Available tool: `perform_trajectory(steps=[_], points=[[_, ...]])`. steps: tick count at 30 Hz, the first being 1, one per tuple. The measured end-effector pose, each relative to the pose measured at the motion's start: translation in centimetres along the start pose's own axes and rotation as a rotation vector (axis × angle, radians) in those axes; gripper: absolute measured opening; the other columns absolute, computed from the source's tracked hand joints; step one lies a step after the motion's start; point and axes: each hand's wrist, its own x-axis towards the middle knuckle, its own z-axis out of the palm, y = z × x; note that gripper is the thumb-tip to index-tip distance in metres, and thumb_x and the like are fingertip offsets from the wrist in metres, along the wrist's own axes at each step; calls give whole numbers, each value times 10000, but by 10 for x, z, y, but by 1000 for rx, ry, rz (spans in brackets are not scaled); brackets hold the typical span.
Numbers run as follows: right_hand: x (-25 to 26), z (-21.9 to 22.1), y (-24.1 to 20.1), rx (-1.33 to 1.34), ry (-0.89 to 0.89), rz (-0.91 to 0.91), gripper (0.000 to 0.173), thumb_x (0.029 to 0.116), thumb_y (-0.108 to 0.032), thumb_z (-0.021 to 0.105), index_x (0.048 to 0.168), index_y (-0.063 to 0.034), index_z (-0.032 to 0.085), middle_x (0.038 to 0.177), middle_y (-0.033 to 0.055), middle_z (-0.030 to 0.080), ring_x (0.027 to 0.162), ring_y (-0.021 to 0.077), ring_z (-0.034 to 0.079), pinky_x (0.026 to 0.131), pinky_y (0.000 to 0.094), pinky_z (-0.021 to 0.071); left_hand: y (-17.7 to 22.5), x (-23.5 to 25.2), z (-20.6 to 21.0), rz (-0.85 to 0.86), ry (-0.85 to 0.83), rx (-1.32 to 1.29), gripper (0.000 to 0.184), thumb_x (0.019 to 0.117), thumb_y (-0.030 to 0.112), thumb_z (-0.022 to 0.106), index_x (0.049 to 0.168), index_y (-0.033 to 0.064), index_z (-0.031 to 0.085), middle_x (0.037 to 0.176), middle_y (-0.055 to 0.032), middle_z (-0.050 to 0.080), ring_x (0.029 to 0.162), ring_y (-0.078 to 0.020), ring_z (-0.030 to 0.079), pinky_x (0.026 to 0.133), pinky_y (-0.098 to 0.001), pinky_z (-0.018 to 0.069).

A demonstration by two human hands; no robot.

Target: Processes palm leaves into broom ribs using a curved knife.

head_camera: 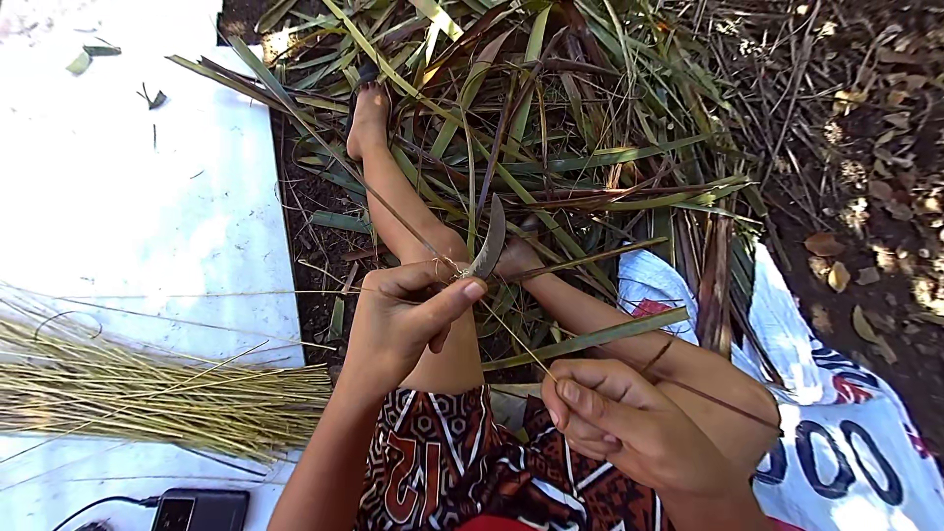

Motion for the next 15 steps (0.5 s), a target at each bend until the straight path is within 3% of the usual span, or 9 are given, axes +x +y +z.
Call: perform_trajectory(steps=[9,15], points=[[-7,1,-1,-17,22,8,237,1079,-269,489,951,-167,659,605,-199,360,514,-150,318,469,39,252,3,6,-4,81,96,93,103,924,210,727,832,179,760,542,78,588,421,22,513,429,-140,474],[-18,-2,-10,-65,-10,19,250,1086,-271,477,966,-149,659,624,-189,381,536,-152,329,492,34,262,18,12,-24,118,220,158,185,990,254,644,854,201,758,538,106,575,397,21,494,383,-142,447]])
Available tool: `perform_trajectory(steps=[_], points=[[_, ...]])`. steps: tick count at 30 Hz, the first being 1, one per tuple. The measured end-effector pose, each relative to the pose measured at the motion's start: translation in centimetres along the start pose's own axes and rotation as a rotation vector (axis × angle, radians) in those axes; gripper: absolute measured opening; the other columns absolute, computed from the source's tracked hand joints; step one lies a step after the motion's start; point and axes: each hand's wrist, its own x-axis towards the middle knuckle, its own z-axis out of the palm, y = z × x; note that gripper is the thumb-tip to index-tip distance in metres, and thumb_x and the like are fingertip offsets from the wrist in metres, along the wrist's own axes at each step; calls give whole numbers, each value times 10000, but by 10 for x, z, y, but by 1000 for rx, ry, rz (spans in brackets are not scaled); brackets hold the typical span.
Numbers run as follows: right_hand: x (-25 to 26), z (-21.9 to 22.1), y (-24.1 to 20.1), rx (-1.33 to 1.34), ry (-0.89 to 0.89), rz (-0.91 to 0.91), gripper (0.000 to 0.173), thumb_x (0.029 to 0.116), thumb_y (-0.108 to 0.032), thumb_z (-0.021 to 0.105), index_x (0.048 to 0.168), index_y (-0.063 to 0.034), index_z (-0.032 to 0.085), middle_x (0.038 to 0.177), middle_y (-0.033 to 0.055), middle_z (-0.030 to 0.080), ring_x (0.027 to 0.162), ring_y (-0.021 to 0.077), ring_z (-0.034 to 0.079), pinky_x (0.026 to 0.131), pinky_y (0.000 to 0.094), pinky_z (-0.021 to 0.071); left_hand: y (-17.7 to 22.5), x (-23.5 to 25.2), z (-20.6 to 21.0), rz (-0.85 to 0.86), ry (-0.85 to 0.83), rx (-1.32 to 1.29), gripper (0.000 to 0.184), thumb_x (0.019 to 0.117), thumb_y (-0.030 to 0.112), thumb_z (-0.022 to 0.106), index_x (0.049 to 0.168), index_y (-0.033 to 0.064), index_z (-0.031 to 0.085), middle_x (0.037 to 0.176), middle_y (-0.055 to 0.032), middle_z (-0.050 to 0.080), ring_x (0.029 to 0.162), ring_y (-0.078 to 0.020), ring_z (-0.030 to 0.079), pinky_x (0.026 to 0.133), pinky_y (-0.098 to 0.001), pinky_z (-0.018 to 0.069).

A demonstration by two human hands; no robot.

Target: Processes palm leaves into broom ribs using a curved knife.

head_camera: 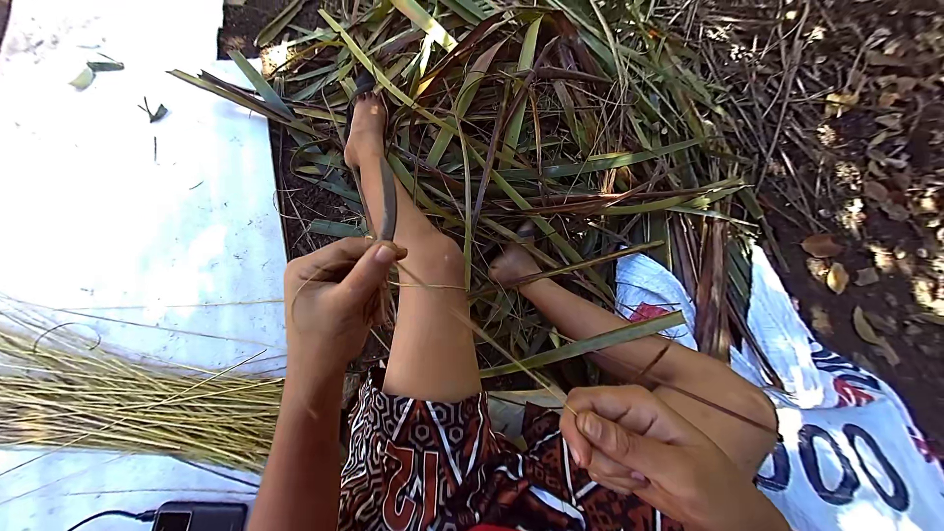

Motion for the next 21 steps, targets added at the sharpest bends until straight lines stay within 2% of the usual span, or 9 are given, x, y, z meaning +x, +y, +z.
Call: perform_trajectory(steps=[3,6,10,17,21], points=[[-1,-1,-1,-17,-7,-1,250,1088,-274,474,974,-150,659,619,-184,377,535,-151,329,492,35,262,5,4,-8,32,21,8,199,995,240,633,832,199,740,549,103,579,390,23,482,378,-135,441],[-3,0,-3,-59,15,12,259,1089,-279,470,980,-159,671,628,-188,393,546,-152,342,506,36,276,10,9,-15,50,28,29,235,1008,312,634,813,208,716,571,101,573,388,24,463,378,-128,429],[-4,-2,-2,-82,8,9,255,1093,-264,458,991,-155,664,632,-185,394,555,-149,349,516,39,282,11,12,-18,66,10,16,249,1023,192,586,797,192,693,582,110,598,413,28,498,403,-127,451],[-12,-12,-3,-105,33,-14,261,1097,-273,454,1002,-173,675,630,-189,401,545,-141,349,505,48,282,16,23,-37,67,102,30,320,1071,208,494,782,215,631,596,124,573,427,31,486,411,-123,441],[-12,-17,-2,-119,62,-25,250,1087,-292,469,997,-198,683,617,-199,387,530,-144,339,489,44,272,15,30,-42,8,170,60,359,1077,143,432,765,189,606,567,111,569,406,28,483,396,-126,441]])
